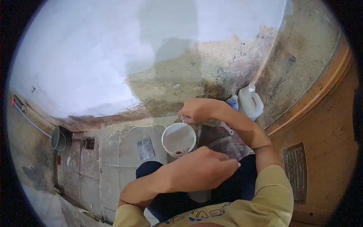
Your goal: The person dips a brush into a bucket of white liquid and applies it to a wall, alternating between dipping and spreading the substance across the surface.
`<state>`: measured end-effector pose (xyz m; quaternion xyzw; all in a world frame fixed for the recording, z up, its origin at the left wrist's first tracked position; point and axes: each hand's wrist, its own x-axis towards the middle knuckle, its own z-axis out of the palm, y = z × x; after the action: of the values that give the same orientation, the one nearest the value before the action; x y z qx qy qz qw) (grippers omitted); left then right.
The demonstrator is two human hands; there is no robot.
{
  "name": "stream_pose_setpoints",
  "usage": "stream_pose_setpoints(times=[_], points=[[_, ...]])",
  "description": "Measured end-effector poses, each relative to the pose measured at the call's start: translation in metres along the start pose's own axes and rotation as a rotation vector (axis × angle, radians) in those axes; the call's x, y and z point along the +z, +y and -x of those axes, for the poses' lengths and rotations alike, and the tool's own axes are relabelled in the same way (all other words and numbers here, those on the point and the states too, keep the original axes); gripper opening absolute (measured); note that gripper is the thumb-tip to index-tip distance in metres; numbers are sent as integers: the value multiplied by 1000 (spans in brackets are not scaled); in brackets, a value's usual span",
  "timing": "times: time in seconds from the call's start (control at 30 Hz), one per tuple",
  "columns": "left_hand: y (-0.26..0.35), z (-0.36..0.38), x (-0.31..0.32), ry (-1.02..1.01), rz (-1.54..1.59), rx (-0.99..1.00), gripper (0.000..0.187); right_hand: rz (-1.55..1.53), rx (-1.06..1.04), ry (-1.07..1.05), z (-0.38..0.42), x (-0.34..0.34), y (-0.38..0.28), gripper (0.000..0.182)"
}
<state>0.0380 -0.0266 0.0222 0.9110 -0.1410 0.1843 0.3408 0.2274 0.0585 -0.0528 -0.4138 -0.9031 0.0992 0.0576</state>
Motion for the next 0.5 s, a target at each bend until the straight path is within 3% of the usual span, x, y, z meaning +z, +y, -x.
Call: stream_pose_setpoints(times=[0.13,0.3,0.33,0.4,0.5], points=[[-21,-1,3,78,-89,-49,11,-43,-3,-3,-1,0,0,22],[-40,-2,1,126,-563,-91,14,-24,-5,-1,3,0,1,21],[-41,-1,3,118,-544,-105,14,-48,-3,-7,2,3,2,21],[-46,-3,4,186,-692,-84,19,116,-6,-78,-1,2,5,22],[-49,-4,3,224,-747,-68,16,12,-76,32,4,5,7,18]])
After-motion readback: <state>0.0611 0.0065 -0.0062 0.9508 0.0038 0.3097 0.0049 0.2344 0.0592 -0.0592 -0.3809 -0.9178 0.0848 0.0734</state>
